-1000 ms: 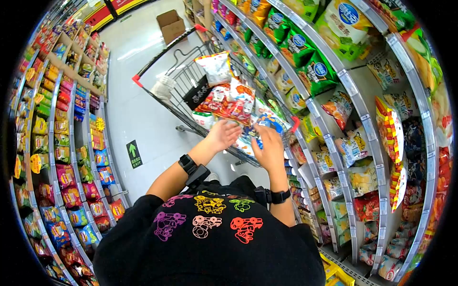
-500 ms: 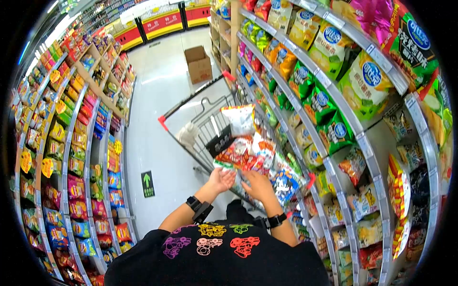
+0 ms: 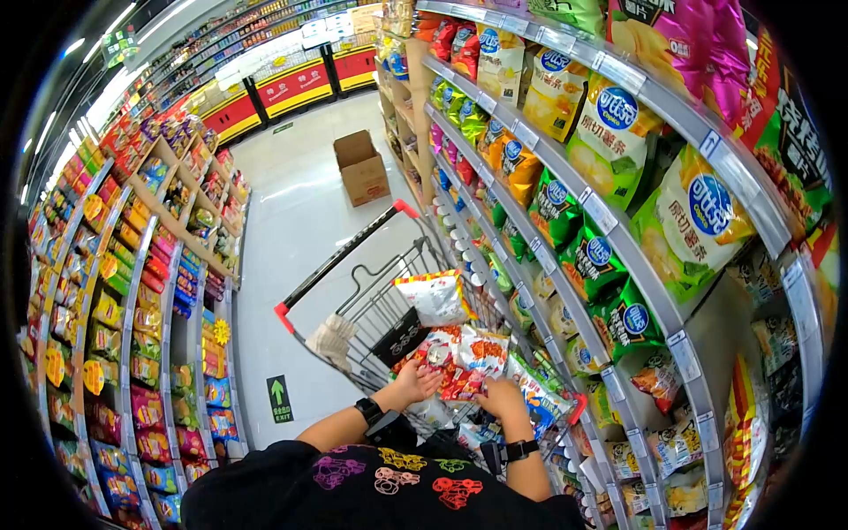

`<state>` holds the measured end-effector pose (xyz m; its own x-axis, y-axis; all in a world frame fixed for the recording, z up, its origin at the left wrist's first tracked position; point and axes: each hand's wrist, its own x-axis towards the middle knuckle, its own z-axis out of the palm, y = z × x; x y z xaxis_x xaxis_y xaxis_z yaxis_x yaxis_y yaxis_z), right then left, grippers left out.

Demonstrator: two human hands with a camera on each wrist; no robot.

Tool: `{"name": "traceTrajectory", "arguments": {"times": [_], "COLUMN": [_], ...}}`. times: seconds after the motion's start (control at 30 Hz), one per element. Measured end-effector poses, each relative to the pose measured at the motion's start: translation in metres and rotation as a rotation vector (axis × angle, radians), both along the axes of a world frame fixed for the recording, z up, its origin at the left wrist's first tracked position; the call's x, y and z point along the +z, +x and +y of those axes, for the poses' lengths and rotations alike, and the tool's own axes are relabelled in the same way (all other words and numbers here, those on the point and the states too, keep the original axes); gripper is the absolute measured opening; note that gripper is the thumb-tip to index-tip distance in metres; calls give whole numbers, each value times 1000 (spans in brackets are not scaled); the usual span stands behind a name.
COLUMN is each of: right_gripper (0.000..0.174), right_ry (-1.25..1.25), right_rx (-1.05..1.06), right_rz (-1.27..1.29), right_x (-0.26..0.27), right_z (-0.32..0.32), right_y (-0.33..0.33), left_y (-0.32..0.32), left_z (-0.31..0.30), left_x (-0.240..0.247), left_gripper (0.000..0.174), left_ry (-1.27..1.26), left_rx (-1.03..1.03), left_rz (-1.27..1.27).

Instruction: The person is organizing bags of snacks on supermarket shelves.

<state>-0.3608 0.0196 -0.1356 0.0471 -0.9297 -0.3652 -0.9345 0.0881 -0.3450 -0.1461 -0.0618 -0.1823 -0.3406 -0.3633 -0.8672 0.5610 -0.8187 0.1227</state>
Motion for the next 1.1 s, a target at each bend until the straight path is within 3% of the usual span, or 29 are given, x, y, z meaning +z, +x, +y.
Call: {"name": "traceTrajectory", "arguments": {"times": [0.1, 0.2, 0.37, 0.43, 0.47, 0.6, 0.7, 0.83, 0.97, 1.0, 1.1], "right_gripper": [52, 50, 58, 58, 58, 60, 57, 41, 41, 40, 39], "right_ry": [-167, -342, -570, -618, -642, -587, -478, -463, -508, -519, -548], "right_rx": [-57, 38, 68, 75, 81, 41, 54, 73, 6, 3, -10], "right_rz": [-127, -101, -56, 23, 60, 325, 343, 397, 219, 216, 204], "right_x": [15, 41, 52, 54, 53, 43, 24, 10, 12, 10, 2], "right_z": [-33, -78, -152, -183, -199, -246, -259, -258, -251, -249, -235], "right_y": [5, 24, 63, 76, 84, 113, 122, 124, 125, 125, 126], "left_y": [-6, -12, 0, 11, 16, 30, 33, 32, 26, 22, 17], "left_z": [-18, -39, -80, -99, -109, -142, -156, -162, -165, -163, -149], "left_x": [-24, -34, -46, -52, -47, -62, -72, -62, -46, -51, -66], "left_gripper": [55, 55, 66, 68, 52, 63, 67, 69, 55, 43, 41], "left_ry": [54, 188, 153, 87, 122, 187, 233, 227, 262, 255, 236], "left_rx": [-26, 17, -61, -92, -42, -114, -135, -239, -256, -249, -224], "left_rz": [29, 23, 74, 148, 104, 194, 261, 278, 388, 411, 490]}}
